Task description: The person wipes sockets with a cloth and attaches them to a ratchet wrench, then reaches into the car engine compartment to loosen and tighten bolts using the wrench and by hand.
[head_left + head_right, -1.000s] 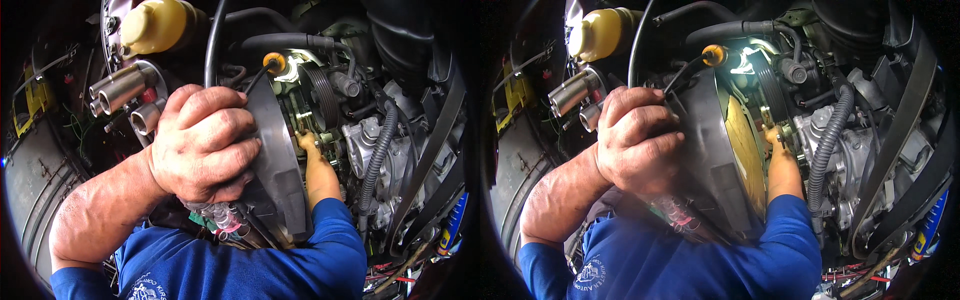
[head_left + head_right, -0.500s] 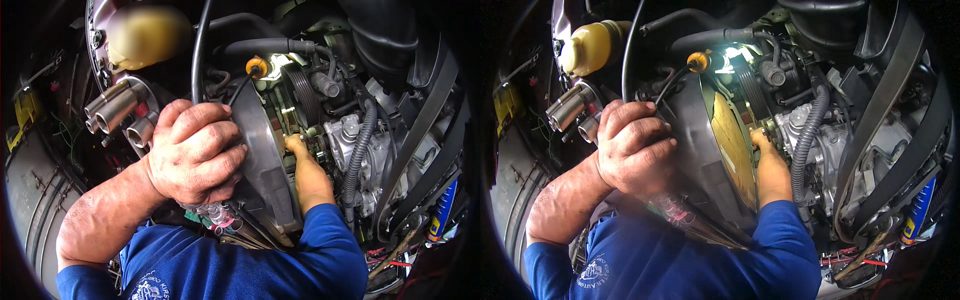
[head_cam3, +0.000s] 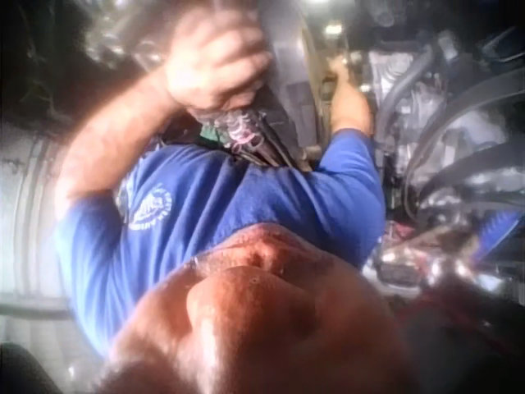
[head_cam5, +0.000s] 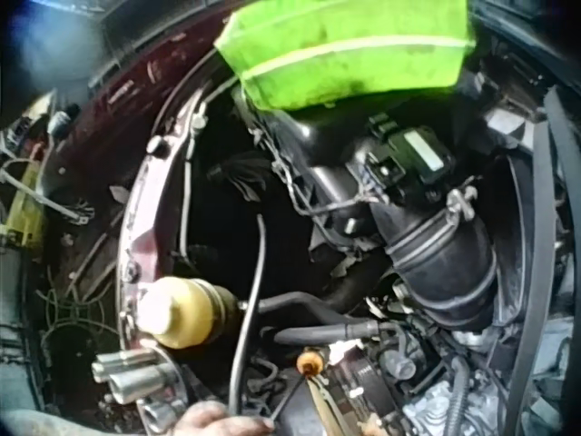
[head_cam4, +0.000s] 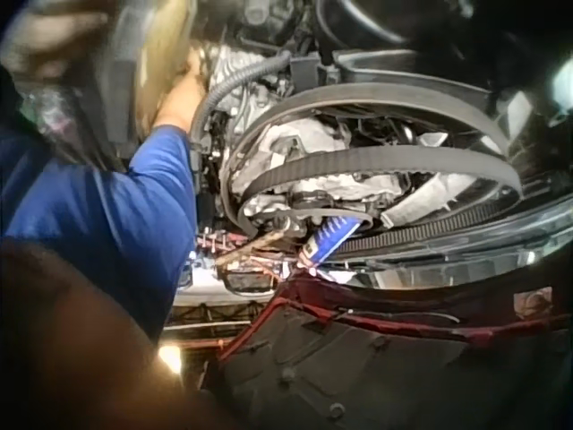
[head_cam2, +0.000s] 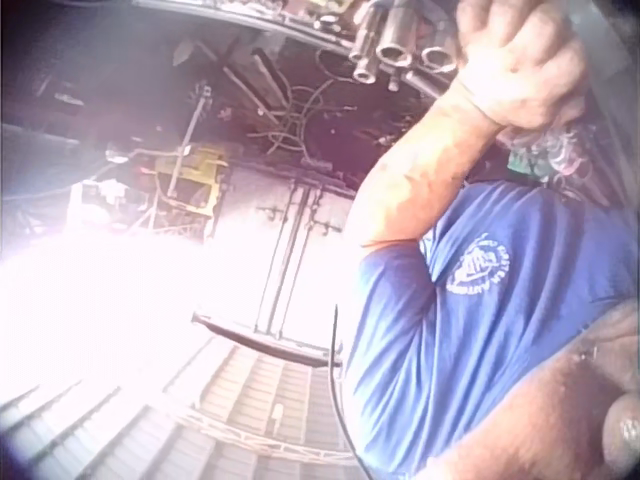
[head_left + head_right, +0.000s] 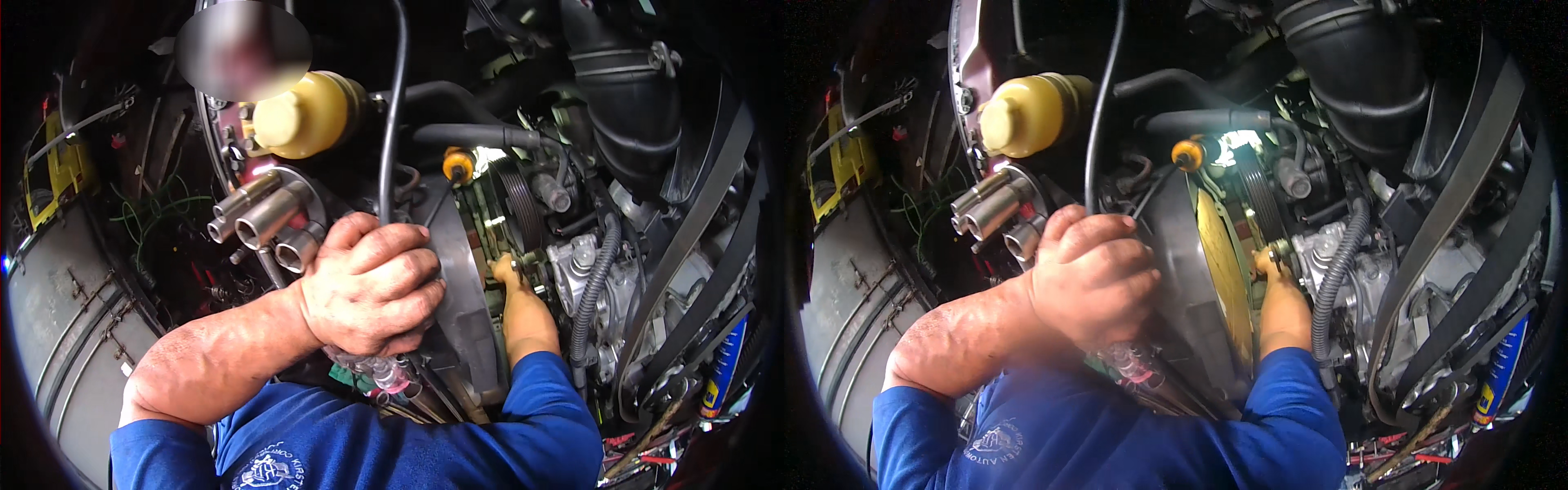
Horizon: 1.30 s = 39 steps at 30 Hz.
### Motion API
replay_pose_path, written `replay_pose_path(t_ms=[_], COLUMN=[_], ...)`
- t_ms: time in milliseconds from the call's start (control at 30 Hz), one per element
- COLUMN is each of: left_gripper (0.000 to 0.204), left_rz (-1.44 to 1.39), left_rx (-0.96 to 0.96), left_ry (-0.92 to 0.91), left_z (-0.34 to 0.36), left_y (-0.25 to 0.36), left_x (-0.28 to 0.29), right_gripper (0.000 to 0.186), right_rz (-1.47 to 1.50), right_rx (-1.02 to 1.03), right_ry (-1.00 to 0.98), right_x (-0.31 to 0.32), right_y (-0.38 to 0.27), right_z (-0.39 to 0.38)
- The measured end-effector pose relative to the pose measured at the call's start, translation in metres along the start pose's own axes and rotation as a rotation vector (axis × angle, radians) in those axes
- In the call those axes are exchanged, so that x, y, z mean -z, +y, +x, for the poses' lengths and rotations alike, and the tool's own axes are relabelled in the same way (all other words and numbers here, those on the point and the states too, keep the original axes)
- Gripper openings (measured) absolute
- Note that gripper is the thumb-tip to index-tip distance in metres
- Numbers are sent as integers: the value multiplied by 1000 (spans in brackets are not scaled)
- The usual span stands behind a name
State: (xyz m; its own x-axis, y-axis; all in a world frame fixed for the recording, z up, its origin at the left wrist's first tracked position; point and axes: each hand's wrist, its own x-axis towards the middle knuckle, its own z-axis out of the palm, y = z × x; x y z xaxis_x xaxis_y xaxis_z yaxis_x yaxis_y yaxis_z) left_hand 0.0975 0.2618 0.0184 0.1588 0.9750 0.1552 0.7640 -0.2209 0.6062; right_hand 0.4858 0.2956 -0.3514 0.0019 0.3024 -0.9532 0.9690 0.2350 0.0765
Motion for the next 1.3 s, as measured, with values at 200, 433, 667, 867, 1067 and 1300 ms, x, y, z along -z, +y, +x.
replay_pose_path(t_ms=[200, 433, 667, 867, 1067, 1300], left_gripper=[43, 42, 46, 50, 64, 38], left_rz=[-34, -62, -43, 3, 18, -1016], left_rx=[-22, -14, -29, 42, -7, -3], left_ry=[40, 67, 98, -39, -19, -161], left_z=[-3, -13, -13, -14, -28, -77], left_y=[1, -4, 1, 7, 28, 82], left_x=[4, 3, 4, 12, 27, 72], right_gripper=[51, 66, 34, 24, 23, 46], right_rz=[-143, 280, 786, 639, 908, 1548], right_rx=[479, 507, 473, 421, 445, 1091], right_ry=[-273, -132, -322, 186, 402, -78], right_x=[0, 32, 117, 162, 145, 51], right_y=[-6, -49, -49, -45, -43, -92], right_z=[-4, -86, -208, -337, -449, -502])
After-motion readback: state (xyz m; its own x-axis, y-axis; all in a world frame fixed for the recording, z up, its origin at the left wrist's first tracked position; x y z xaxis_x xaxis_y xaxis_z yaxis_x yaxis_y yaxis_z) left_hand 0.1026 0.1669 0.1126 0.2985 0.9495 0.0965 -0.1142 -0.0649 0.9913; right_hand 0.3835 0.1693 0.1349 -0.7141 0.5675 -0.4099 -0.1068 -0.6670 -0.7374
